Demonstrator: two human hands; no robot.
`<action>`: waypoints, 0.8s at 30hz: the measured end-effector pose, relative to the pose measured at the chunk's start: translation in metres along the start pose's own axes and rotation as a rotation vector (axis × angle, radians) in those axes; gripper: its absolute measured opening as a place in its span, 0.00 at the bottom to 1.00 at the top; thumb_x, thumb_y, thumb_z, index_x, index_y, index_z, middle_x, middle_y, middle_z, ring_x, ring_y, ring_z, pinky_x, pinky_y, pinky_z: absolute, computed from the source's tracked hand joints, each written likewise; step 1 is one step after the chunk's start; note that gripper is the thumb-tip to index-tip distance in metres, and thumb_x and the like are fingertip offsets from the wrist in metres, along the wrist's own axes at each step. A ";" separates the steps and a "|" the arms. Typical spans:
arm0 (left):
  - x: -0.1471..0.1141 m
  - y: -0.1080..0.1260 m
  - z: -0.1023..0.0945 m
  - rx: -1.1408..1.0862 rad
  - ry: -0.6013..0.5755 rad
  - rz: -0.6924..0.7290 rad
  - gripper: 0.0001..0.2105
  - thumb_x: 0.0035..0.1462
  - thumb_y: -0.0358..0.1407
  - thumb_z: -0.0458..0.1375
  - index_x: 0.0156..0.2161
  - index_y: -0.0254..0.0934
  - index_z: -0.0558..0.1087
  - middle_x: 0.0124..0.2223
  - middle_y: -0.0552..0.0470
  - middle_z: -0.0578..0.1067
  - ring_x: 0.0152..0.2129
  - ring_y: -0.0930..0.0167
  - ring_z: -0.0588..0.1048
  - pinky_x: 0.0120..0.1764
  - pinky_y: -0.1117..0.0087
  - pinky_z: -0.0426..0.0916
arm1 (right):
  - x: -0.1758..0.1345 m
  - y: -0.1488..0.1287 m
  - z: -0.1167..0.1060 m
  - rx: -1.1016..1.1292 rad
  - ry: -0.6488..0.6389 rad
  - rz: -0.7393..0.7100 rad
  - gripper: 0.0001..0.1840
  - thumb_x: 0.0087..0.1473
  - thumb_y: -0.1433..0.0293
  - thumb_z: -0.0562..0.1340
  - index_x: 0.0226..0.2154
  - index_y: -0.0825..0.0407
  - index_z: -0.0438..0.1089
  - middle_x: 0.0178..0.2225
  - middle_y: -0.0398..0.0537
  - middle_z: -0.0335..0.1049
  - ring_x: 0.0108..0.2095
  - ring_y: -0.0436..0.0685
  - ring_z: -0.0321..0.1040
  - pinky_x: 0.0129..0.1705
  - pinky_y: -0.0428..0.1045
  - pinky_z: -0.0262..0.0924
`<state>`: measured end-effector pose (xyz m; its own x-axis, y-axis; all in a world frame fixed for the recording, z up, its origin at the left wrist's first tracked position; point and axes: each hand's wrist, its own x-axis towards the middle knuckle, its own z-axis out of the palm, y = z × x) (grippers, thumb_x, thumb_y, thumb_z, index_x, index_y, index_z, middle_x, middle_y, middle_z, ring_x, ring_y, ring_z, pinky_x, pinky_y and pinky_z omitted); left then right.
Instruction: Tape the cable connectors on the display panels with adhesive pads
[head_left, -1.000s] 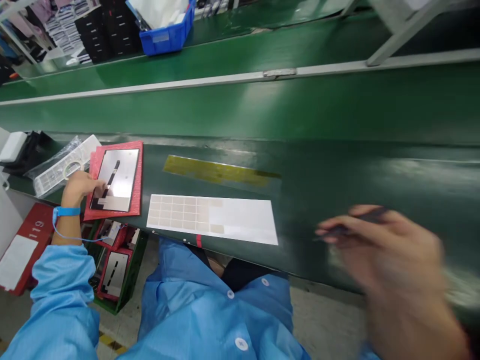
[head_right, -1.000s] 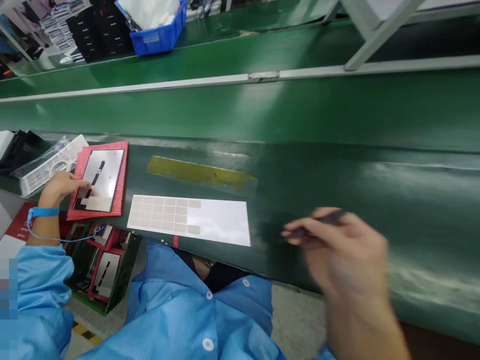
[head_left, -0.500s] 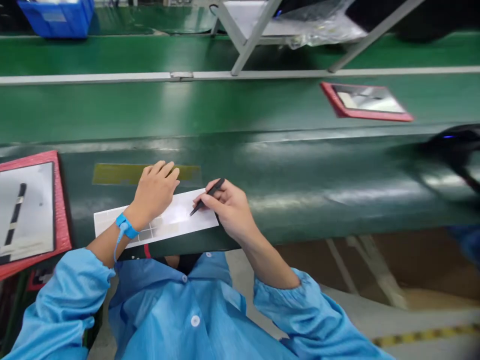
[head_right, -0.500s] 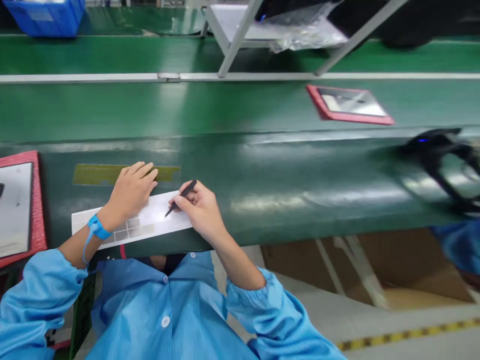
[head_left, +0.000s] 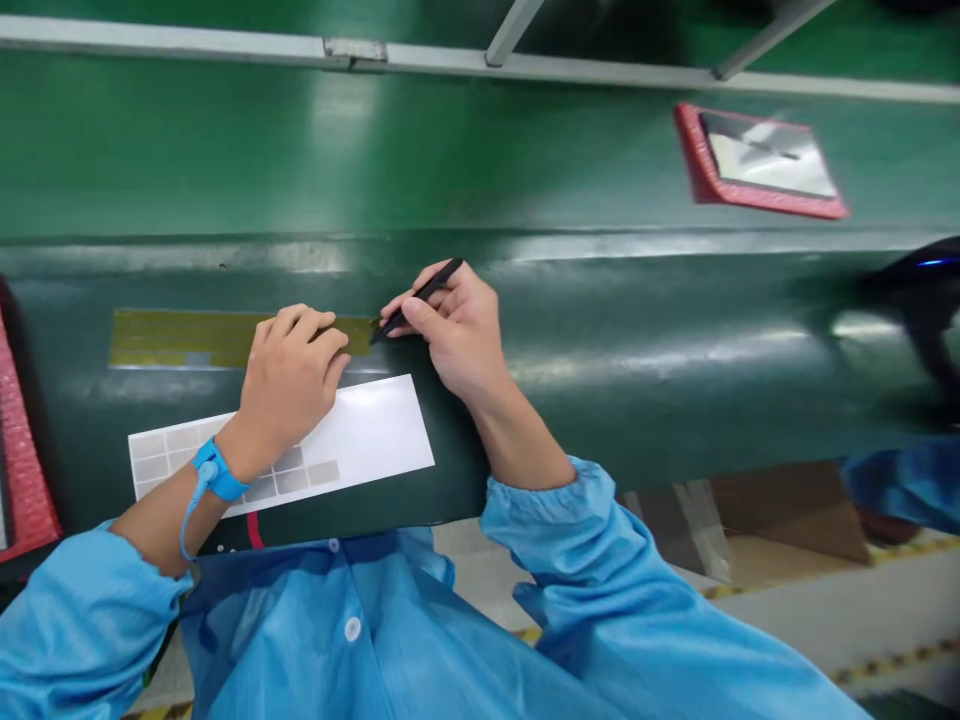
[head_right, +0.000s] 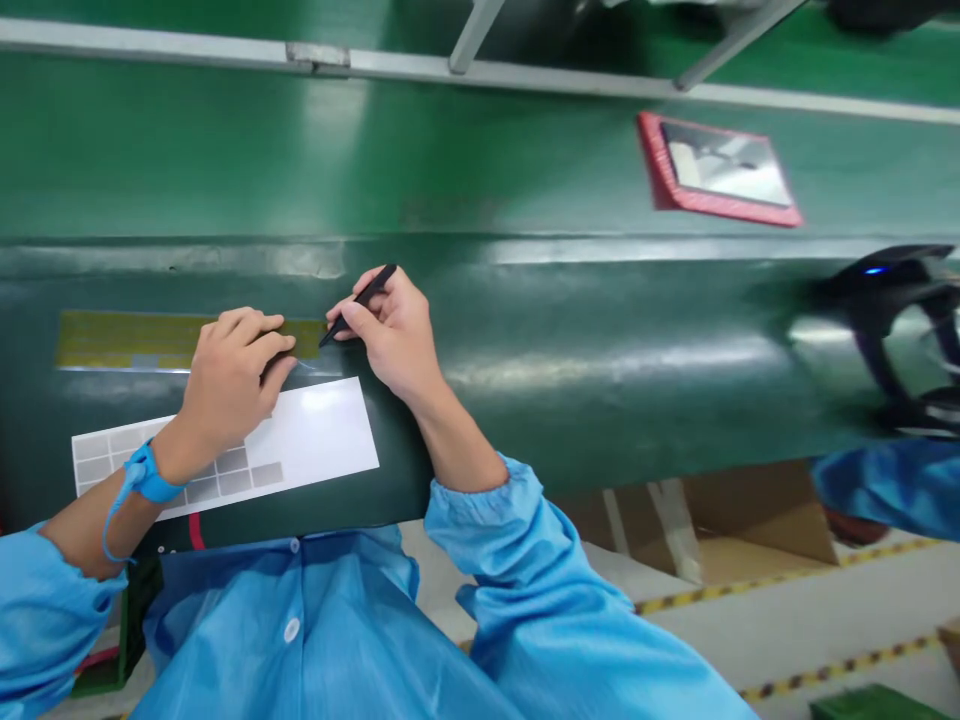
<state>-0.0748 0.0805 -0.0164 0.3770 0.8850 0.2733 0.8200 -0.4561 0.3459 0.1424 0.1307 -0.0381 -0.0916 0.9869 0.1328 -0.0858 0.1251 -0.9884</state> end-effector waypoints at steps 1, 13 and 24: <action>0.000 0.000 0.000 -0.008 0.003 0.002 0.07 0.70 0.33 0.62 0.48 0.37 0.81 0.57 0.44 0.80 0.58 0.54 0.73 0.54 0.51 0.69 | -0.001 -0.001 -0.001 -0.013 0.002 -0.002 0.22 0.58 0.57 0.75 0.41 0.47 0.64 0.33 0.39 0.81 0.33 0.50 0.81 0.34 0.44 0.77; 0.001 0.000 0.001 -0.020 -0.006 0.005 0.07 0.70 0.32 0.61 0.48 0.37 0.81 0.57 0.44 0.80 0.59 0.53 0.73 0.55 0.50 0.68 | 0.003 -0.004 0.001 -0.081 0.000 0.034 0.15 0.56 0.68 0.70 0.40 0.47 0.64 0.31 0.39 0.80 0.33 0.51 0.82 0.32 0.43 0.76; 0.001 -0.002 0.003 -0.048 0.013 0.008 0.09 0.72 0.30 0.57 0.47 0.37 0.81 0.56 0.45 0.81 0.58 0.55 0.73 0.54 0.52 0.67 | 0.009 -0.005 0.005 -0.032 -0.007 0.089 0.20 0.52 0.65 0.75 0.39 0.47 0.64 0.28 0.38 0.80 0.26 0.50 0.78 0.27 0.42 0.73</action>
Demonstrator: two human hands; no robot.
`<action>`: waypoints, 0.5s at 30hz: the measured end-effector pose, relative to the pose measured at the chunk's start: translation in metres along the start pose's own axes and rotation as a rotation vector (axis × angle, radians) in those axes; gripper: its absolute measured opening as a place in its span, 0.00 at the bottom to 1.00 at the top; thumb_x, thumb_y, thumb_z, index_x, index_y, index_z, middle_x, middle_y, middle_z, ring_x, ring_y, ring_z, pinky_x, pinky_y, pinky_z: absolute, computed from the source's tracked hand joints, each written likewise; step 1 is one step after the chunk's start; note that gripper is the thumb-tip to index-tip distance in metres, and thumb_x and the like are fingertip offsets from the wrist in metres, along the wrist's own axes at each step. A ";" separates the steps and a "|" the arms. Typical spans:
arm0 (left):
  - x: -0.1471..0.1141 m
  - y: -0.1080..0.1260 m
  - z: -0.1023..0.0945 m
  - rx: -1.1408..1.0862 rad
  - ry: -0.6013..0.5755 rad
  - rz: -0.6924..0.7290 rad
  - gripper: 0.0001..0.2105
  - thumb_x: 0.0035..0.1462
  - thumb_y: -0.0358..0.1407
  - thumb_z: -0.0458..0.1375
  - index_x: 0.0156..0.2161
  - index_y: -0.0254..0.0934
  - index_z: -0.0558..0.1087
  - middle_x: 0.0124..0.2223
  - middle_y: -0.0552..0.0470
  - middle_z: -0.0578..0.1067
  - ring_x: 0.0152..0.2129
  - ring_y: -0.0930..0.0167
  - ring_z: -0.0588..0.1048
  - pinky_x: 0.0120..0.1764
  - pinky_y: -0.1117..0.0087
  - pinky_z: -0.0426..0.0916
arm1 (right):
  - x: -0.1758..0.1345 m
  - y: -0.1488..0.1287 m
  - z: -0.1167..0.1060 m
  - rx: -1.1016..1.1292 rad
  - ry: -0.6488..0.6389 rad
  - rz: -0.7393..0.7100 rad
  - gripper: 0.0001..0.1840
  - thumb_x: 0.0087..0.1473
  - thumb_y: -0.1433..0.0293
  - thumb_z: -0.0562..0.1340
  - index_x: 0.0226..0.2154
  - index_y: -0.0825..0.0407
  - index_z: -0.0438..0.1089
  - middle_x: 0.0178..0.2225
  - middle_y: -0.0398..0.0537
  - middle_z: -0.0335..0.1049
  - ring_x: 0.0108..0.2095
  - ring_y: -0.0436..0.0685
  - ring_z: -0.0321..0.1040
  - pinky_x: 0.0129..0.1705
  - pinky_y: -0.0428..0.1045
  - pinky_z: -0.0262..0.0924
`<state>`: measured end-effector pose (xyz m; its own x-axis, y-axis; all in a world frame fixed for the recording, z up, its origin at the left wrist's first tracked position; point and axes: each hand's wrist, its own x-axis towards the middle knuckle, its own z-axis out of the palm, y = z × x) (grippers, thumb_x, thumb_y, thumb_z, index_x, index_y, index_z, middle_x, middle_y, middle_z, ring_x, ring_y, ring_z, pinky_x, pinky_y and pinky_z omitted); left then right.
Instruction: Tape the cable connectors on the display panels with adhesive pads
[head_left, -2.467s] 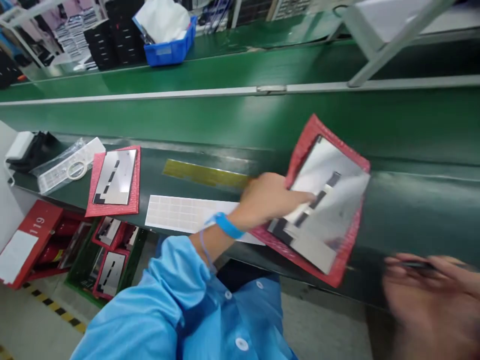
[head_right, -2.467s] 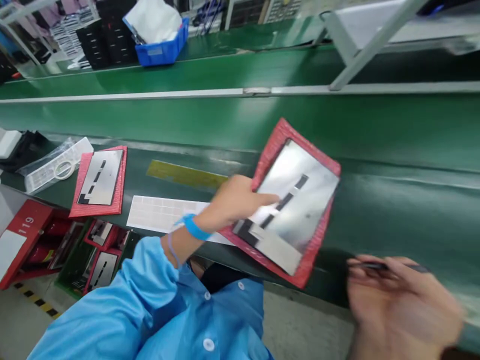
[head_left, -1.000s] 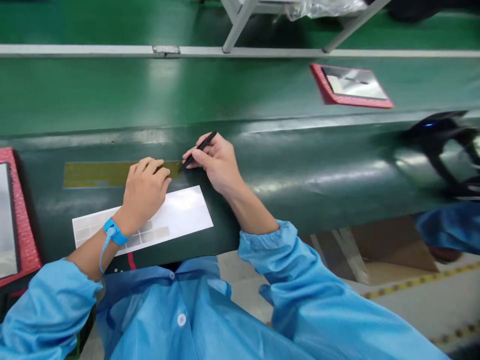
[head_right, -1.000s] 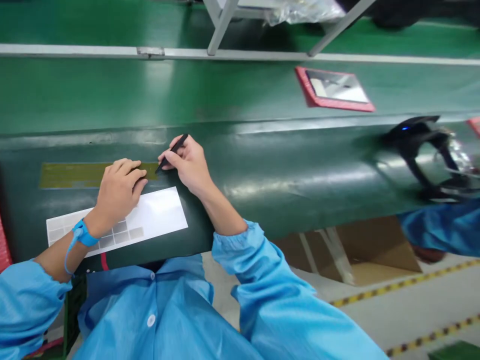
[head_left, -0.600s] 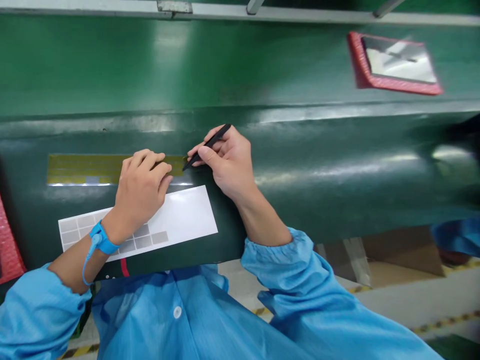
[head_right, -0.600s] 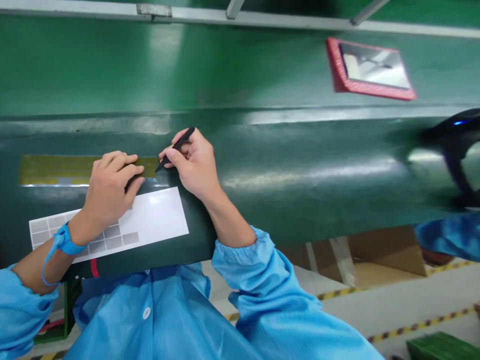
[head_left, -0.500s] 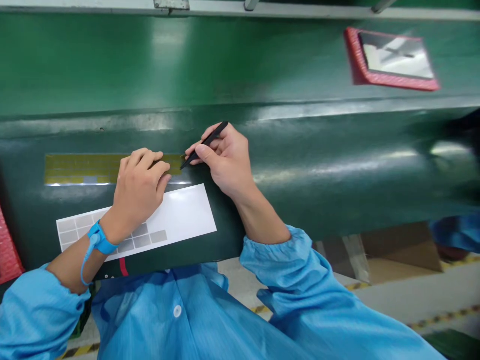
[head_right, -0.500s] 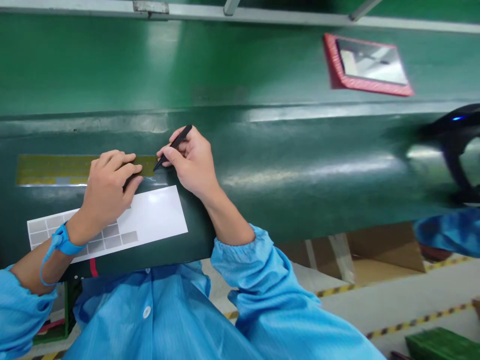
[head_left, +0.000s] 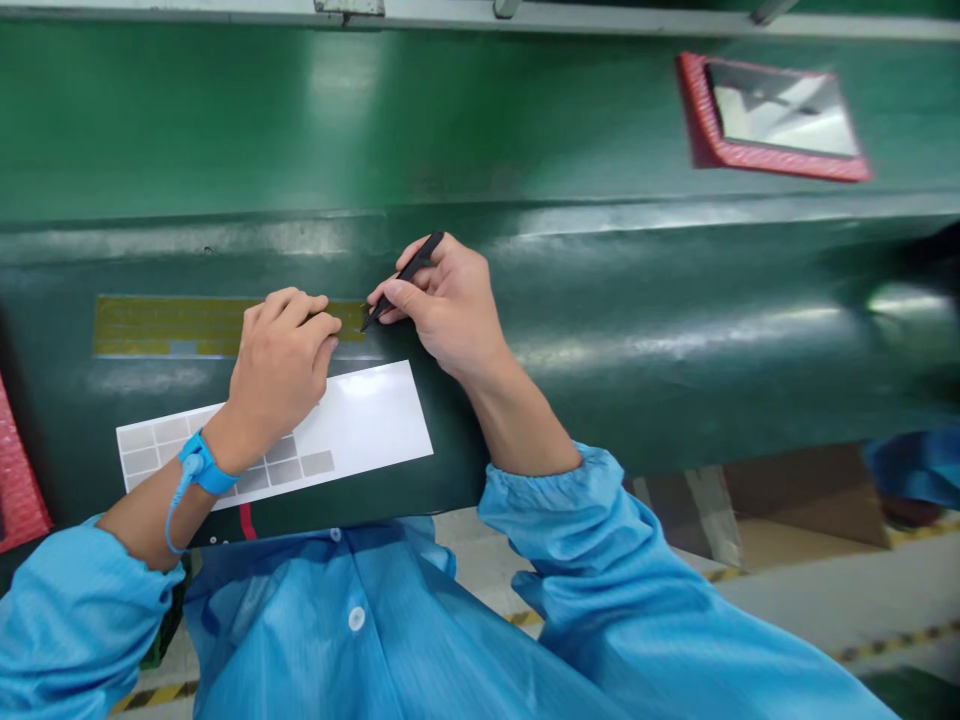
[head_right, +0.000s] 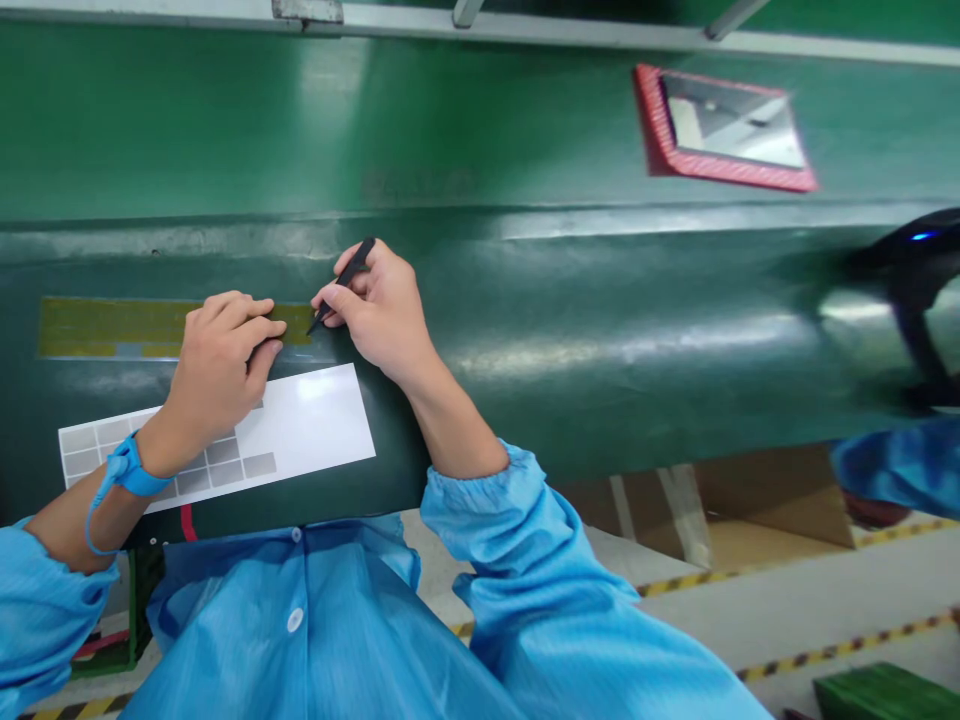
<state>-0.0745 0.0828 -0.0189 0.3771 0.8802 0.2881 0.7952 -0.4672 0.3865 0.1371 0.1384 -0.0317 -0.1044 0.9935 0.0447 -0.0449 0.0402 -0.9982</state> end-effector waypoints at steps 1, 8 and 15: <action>0.000 0.000 0.000 0.000 -0.001 -0.002 0.09 0.72 0.30 0.57 0.48 0.36 0.81 0.56 0.45 0.81 0.58 0.54 0.73 0.54 0.52 0.67 | -0.001 -0.001 0.000 0.037 -0.010 0.006 0.22 0.51 0.63 0.76 0.40 0.47 0.64 0.28 0.39 0.80 0.25 0.50 0.78 0.27 0.42 0.73; 0.001 -0.003 -0.002 -0.004 -0.016 -0.015 0.11 0.71 0.31 0.58 0.53 0.35 0.80 0.58 0.44 0.80 0.59 0.55 0.73 0.57 0.51 0.68 | 0.000 -0.002 -0.020 0.259 0.030 0.013 0.35 0.45 0.52 0.83 0.41 0.48 0.63 0.31 0.41 0.80 0.28 0.51 0.79 0.26 0.42 0.73; -0.003 -0.024 -0.005 0.025 0.082 0.035 0.12 0.74 0.35 0.56 0.54 0.36 0.80 0.59 0.42 0.81 0.59 0.53 0.75 0.61 0.46 0.70 | 0.020 -0.014 -0.048 0.363 0.288 0.092 0.29 0.43 0.62 0.80 0.38 0.48 0.64 0.28 0.41 0.80 0.26 0.52 0.77 0.26 0.42 0.72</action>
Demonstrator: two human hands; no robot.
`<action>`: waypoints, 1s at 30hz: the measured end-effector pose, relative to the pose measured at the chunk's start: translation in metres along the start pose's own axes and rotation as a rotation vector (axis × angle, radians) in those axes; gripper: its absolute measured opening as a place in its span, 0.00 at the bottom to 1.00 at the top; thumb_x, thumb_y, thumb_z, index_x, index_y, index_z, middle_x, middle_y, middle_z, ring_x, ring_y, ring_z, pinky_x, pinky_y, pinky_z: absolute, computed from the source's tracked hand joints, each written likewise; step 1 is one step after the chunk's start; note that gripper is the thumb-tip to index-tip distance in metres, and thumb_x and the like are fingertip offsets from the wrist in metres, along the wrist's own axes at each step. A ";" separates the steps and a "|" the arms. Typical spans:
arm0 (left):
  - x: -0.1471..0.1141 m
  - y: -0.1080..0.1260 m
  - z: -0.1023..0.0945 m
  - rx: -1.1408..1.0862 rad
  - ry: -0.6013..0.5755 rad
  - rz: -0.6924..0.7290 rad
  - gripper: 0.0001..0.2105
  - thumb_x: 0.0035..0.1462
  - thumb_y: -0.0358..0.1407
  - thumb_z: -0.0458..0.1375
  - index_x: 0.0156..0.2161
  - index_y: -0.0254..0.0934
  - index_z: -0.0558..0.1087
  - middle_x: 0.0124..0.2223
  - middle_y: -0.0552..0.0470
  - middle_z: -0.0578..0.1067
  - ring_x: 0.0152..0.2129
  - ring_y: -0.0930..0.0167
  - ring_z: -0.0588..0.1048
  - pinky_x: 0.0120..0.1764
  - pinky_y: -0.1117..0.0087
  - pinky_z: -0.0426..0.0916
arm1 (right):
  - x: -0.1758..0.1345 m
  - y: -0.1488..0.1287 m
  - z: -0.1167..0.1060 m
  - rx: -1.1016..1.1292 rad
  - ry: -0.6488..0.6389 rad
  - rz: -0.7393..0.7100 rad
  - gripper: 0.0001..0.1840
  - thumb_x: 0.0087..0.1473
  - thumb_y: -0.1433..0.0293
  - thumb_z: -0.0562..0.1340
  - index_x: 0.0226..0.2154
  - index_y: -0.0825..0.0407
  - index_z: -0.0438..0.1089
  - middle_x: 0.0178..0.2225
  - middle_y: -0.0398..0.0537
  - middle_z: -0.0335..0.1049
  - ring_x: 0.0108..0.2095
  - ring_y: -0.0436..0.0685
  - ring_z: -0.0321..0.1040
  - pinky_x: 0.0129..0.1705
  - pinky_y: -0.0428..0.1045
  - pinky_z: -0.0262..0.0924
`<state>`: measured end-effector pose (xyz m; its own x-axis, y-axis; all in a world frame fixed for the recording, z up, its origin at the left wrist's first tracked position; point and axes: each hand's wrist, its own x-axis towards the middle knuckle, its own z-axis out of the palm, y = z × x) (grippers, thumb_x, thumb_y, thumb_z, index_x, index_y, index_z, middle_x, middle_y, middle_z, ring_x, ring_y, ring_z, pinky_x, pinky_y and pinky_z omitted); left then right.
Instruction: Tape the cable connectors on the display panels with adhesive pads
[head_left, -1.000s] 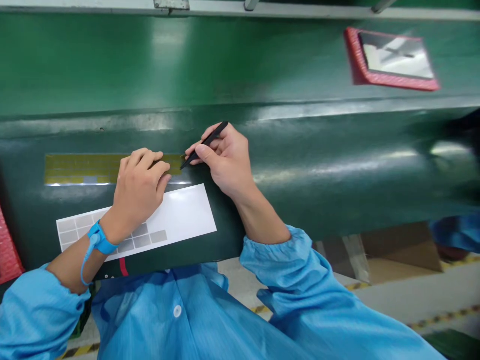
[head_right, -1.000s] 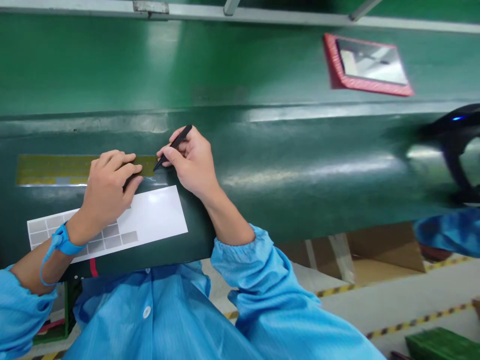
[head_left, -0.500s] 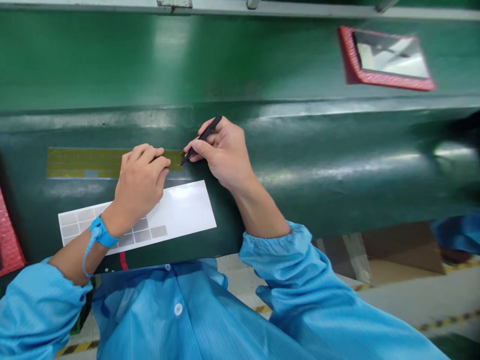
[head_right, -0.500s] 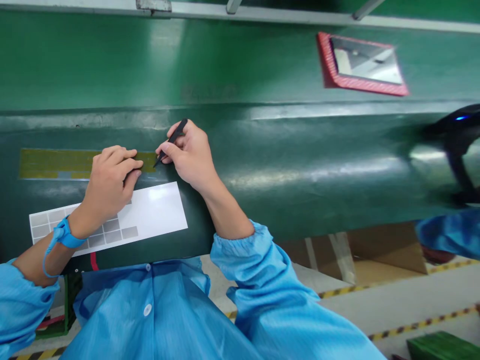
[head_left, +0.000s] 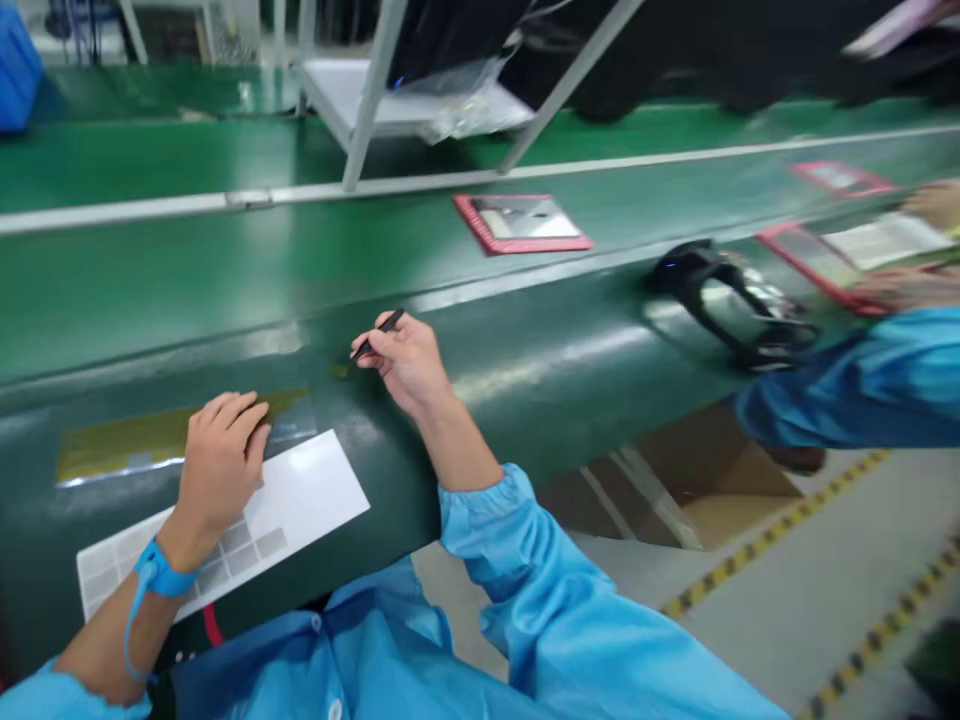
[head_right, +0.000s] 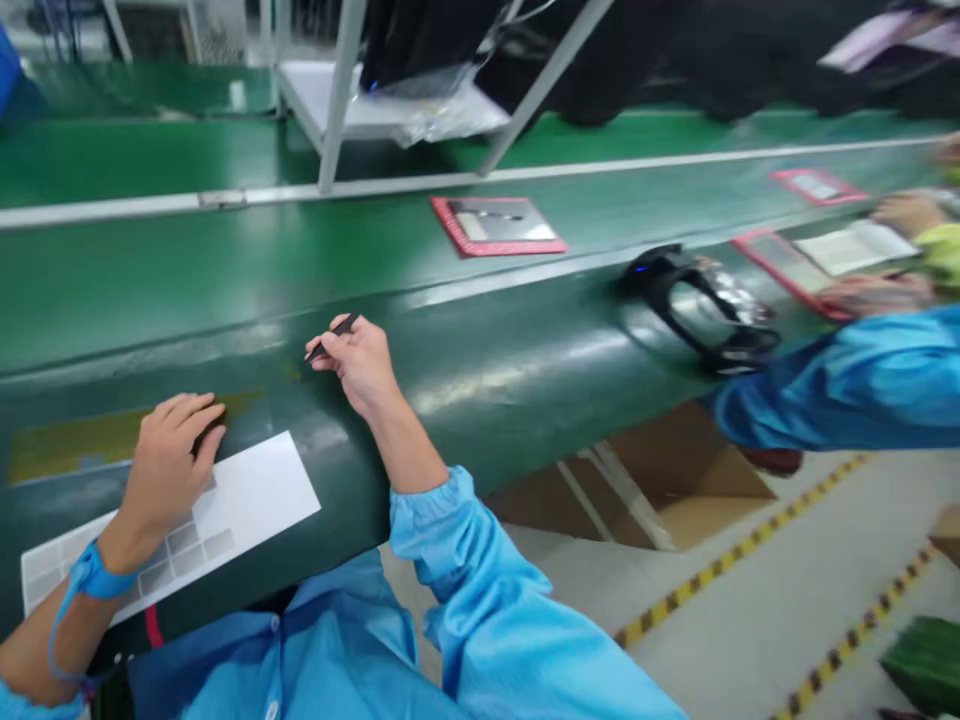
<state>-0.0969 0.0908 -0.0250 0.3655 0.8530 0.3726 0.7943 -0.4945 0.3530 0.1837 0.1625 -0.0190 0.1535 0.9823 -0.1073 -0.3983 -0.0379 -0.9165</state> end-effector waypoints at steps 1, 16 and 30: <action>0.000 -0.003 0.000 0.005 0.034 0.013 0.12 0.74 0.35 0.55 0.54 0.36 0.80 0.59 0.41 0.81 0.58 0.53 0.76 0.61 0.46 0.71 | 0.004 -0.004 -0.002 0.010 0.020 -0.020 0.28 0.44 0.62 0.80 0.38 0.48 0.64 0.28 0.42 0.80 0.26 0.52 0.77 0.26 0.42 0.72; 0.096 0.074 -0.057 0.019 0.055 0.192 0.11 0.74 0.40 0.55 0.51 0.44 0.80 0.52 0.50 0.84 0.49 0.62 0.83 0.51 0.59 0.80 | 0.044 -0.036 -0.094 0.234 0.475 -0.006 0.14 0.70 0.62 0.67 0.49 0.56 0.74 0.42 0.47 0.75 0.36 0.51 0.74 0.36 0.47 0.75; 0.376 0.126 0.154 0.461 -0.214 0.427 0.19 0.71 0.42 0.65 0.60 0.36 0.74 0.60 0.43 0.76 0.55 0.60 0.77 0.57 0.50 0.77 | 0.069 -0.064 -0.140 0.353 0.807 -0.348 0.13 0.64 0.66 0.72 0.41 0.55 0.69 0.33 0.42 0.76 0.29 0.49 0.75 0.31 0.44 0.73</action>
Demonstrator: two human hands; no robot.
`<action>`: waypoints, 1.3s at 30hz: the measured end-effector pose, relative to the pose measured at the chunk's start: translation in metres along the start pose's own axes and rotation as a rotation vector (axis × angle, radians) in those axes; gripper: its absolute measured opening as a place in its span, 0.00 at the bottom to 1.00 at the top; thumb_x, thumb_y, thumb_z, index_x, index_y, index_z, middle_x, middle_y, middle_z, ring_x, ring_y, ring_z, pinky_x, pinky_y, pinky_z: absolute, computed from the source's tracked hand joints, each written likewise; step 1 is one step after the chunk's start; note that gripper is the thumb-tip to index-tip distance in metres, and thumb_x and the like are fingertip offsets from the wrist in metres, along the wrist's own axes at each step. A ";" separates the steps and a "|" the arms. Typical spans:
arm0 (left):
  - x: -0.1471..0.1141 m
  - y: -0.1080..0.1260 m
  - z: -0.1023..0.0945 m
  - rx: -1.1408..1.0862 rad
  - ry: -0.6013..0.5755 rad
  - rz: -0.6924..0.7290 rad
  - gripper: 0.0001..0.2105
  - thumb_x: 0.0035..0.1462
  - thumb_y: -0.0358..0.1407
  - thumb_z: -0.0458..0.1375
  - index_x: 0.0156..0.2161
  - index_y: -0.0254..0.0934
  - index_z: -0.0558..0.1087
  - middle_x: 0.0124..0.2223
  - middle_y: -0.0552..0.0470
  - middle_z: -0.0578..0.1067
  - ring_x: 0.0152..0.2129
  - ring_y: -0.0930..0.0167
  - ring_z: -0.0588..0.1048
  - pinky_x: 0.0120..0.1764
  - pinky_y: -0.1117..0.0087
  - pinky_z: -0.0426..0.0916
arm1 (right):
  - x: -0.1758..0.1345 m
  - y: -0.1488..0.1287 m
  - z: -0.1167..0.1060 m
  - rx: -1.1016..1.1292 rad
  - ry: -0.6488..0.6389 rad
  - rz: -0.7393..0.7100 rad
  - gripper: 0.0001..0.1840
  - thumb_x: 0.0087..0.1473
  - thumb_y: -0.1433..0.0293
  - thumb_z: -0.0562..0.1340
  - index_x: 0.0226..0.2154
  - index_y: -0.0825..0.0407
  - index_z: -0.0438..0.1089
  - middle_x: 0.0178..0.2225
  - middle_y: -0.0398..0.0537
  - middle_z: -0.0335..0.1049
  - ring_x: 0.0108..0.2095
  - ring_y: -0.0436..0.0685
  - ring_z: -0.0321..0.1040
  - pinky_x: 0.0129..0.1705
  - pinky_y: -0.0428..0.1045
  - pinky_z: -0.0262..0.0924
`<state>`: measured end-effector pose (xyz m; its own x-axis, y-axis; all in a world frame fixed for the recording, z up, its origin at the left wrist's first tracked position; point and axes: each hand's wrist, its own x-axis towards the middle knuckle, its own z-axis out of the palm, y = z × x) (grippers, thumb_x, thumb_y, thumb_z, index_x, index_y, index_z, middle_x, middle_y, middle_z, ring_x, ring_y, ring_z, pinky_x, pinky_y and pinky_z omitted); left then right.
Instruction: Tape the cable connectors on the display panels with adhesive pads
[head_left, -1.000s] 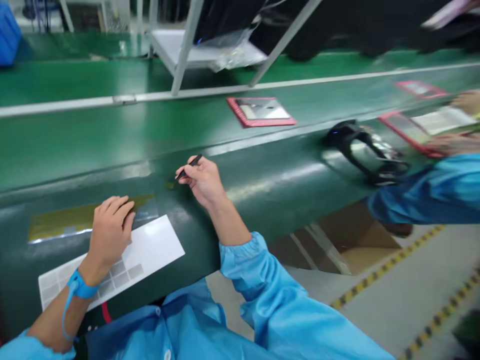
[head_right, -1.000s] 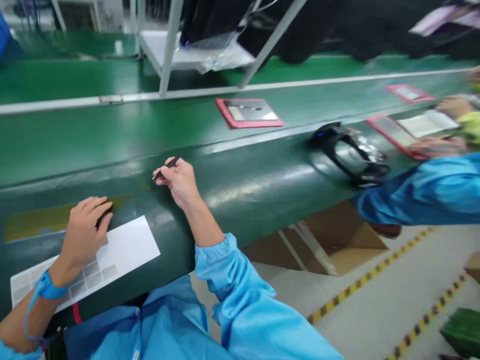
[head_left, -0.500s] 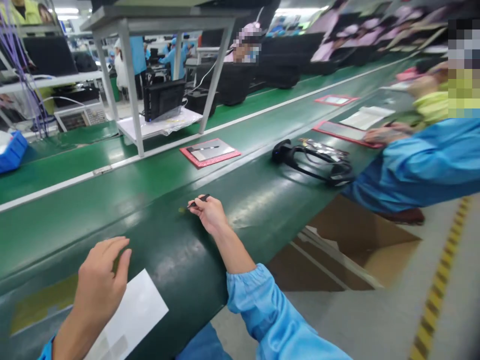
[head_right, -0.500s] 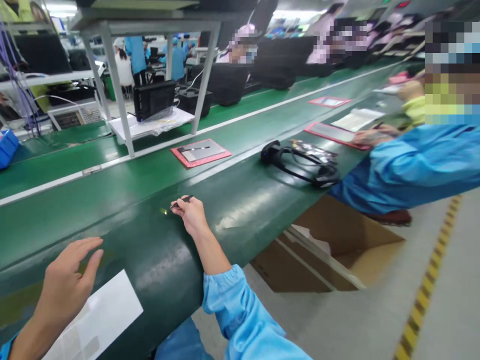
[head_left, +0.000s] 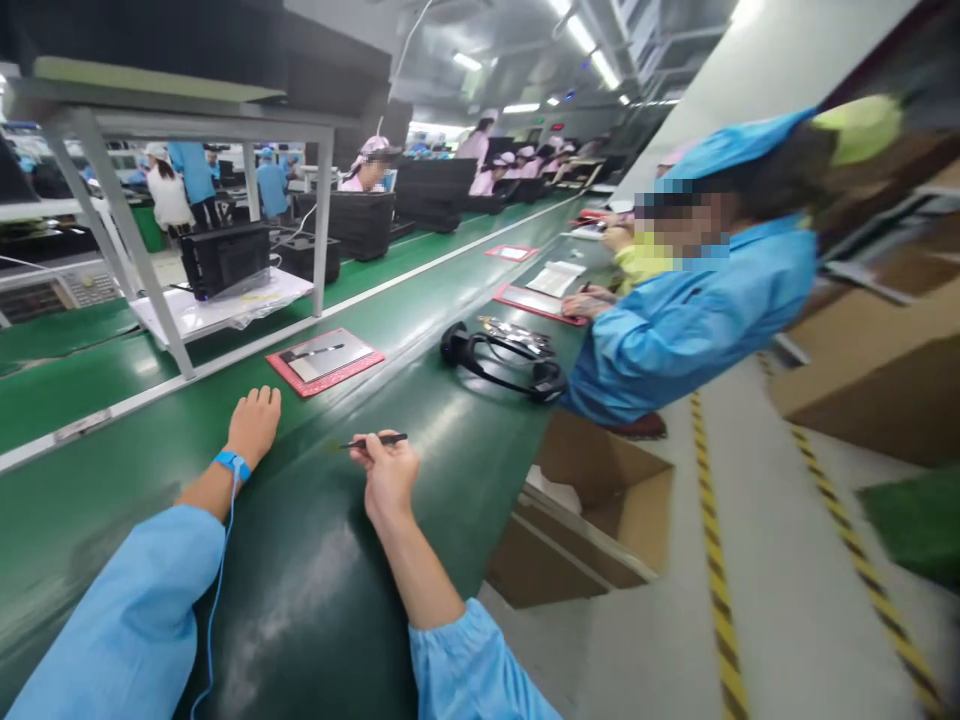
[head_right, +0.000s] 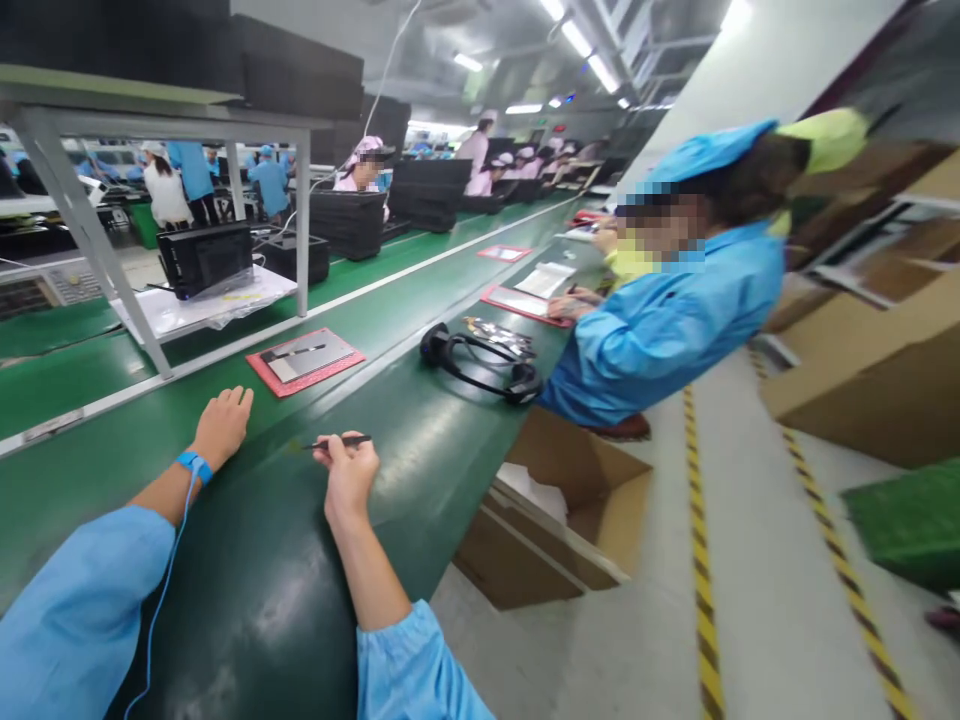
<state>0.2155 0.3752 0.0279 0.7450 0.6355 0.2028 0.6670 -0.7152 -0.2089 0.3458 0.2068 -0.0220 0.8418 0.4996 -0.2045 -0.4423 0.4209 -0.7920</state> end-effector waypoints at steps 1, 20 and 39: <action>0.011 0.002 0.007 0.000 0.010 0.027 0.20 0.71 0.42 0.65 0.62 0.36 0.73 0.62 0.42 0.75 0.56 0.59 0.77 0.57 0.50 0.77 | -0.001 0.001 0.001 0.005 -0.011 -0.019 0.17 0.60 0.65 0.75 0.39 0.53 0.67 0.31 0.42 0.77 0.28 0.50 0.76 0.30 0.44 0.73; 0.046 0.014 0.013 -0.012 -0.076 0.146 0.16 0.71 0.44 0.64 0.55 0.34 0.77 0.54 0.44 0.79 0.51 0.62 0.79 0.56 0.52 0.77 | -0.003 -0.004 0.002 0.056 -0.035 -0.108 0.26 0.44 0.62 0.77 0.38 0.50 0.64 0.28 0.46 0.81 0.26 0.54 0.79 0.27 0.44 0.74; -0.226 0.164 -0.082 -0.126 -0.073 0.340 0.07 0.70 0.28 0.54 0.40 0.33 0.74 0.36 0.42 0.78 0.37 0.58 0.79 0.41 0.59 0.70 | 0.029 0.001 -0.026 0.094 0.228 0.011 0.16 0.71 0.62 0.67 0.54 0.55 0.73 0.46 0.49 0.75 0.39 0.53 0.75 0.40 0.50 0.76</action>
<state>0.1551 0.0906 0.0260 0.9256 0.3714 0.0726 0.3780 -0.9163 -0.1323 0.3773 0.2024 -0.0438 0.8800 0.3257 -0.3458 -0.4699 0.4903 -0.7340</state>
